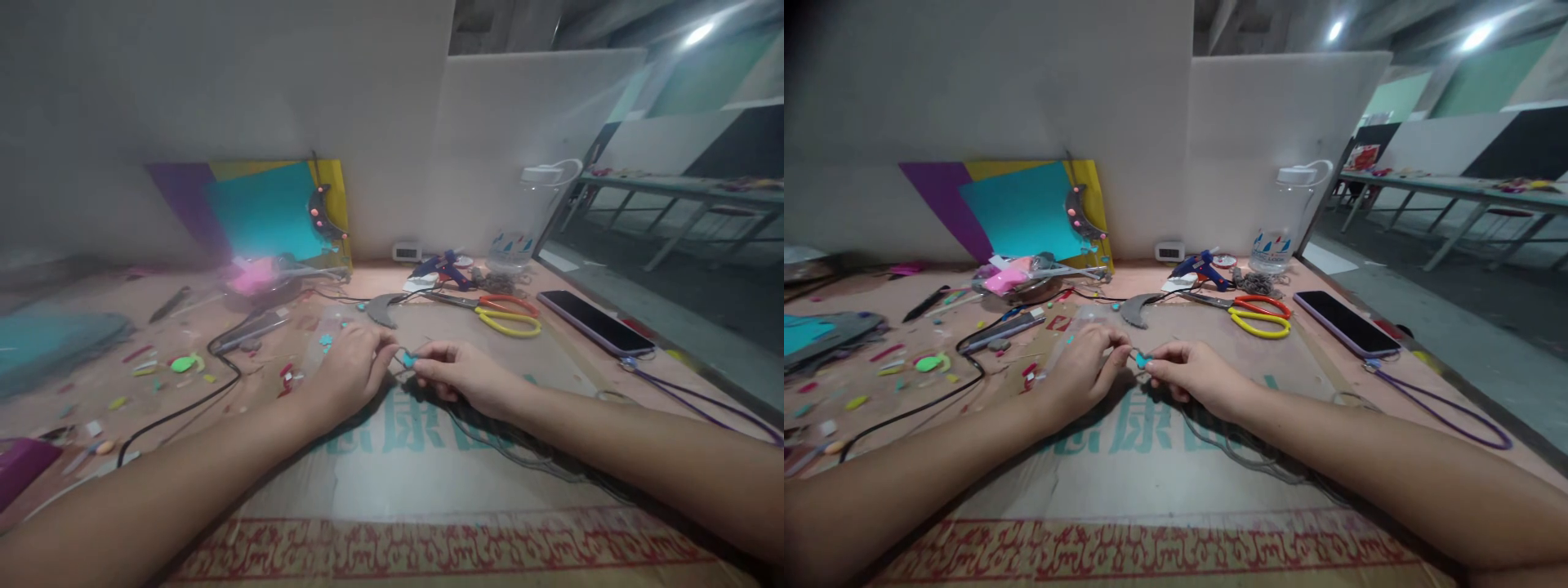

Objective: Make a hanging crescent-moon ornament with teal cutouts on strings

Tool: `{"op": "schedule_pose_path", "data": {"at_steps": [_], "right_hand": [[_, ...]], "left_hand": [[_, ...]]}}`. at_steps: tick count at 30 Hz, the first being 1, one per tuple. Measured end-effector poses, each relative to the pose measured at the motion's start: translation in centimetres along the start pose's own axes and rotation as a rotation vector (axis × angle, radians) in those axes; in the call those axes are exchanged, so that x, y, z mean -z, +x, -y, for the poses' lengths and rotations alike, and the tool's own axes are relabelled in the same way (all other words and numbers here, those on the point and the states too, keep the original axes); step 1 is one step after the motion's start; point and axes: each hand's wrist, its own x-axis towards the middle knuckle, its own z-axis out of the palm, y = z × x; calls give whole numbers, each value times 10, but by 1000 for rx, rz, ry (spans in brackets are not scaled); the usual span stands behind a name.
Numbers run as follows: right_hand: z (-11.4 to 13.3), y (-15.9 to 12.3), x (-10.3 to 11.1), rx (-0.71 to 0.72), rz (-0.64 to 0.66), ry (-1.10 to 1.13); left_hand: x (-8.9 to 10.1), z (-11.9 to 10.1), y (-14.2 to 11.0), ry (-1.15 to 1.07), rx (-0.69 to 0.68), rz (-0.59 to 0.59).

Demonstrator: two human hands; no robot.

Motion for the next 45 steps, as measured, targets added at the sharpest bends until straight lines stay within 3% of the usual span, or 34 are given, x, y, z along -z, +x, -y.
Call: {"op": "schedule_pose_path", "data": {"at_steps": [16, 21, 27, 31, 33, 36, 40, 45], "right_hand": [[-3, 3, 9, 109, -88, -98], [0, 2, 8, 113, -101, -191], [-3, 5, 7, 105, -90, -220], [-5, 6, 7, 114, -73, -230], [-6, 5, 7, 115, -66, -242], [-7, 5, 7, 125, -62, -249], [-6, 5, 6, 127, -50, -256], [-3, 4, 6, 99, -44, -249]], "left_hand": [[4, -6, 2, -100, -157, 192], [8, -6, 3, -88, -70, 94], [13, -3, 10, -53, 36, 87], [39, 32, 38, 80, 179, 205], [52, 61, 56, 253, 252, 284], [62, 108, 78, 493, 320, 302], [52, 153, 95, 580, 354, 360], [25, 185, 101, 632, 391, 460]]}}
